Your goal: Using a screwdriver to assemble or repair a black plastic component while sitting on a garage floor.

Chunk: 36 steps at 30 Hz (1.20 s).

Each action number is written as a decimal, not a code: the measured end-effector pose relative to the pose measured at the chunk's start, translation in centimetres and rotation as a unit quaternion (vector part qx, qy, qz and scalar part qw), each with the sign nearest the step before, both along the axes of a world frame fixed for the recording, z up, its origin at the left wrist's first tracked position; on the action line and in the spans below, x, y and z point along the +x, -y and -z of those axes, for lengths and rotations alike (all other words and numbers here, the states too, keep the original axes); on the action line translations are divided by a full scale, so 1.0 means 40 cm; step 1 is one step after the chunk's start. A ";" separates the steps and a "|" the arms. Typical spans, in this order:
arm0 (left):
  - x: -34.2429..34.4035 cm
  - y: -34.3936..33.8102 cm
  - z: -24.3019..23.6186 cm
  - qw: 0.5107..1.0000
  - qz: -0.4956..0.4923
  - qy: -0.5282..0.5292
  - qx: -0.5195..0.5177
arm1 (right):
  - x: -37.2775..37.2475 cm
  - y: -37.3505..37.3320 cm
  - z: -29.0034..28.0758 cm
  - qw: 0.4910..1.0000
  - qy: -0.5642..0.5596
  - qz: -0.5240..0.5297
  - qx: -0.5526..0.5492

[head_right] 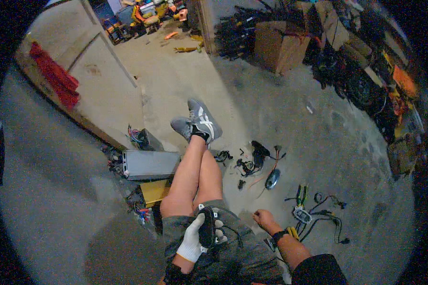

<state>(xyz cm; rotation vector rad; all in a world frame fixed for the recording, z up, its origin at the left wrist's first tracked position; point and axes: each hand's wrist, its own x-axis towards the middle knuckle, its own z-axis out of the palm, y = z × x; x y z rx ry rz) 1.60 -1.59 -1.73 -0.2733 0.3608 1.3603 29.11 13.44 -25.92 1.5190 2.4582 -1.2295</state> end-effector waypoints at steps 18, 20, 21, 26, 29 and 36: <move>0.073 0.031 0.034 0.996 -0.063 -0.052 0.022 | 0.074 -0.025 -0.417 0.972 -0.130 0.138 0.136; 0.065 0.025 0.059 0.996 -0.067 -0.055 0.019 | 0.032 -0.017 -0.473 0.972 -0.150 0.114 0.141; 0.060 0.025 0.073 0.996 -0.072 -0.057 0.016 | 0.004 -0.012 -0.508 0.976 -0.140 0.098 0.136; 0.070 0.019 0.032 0.995 -0.062 -0.070 0.021 | -0.078 0.051 -0.587 0.971 -0.182 0.045 0.149; 0.081 0.019 0.034 0.997 -0.059 -0.046 0.033 | -0.109 0.080 -0.602 0.969 -0.201 0.035 0.138; 0.079 0.003 0.104 0.991 -0.070 -0.117 -0.014 | -0.178 0.112 -0.661 0.967 -0.223 0.016 0.122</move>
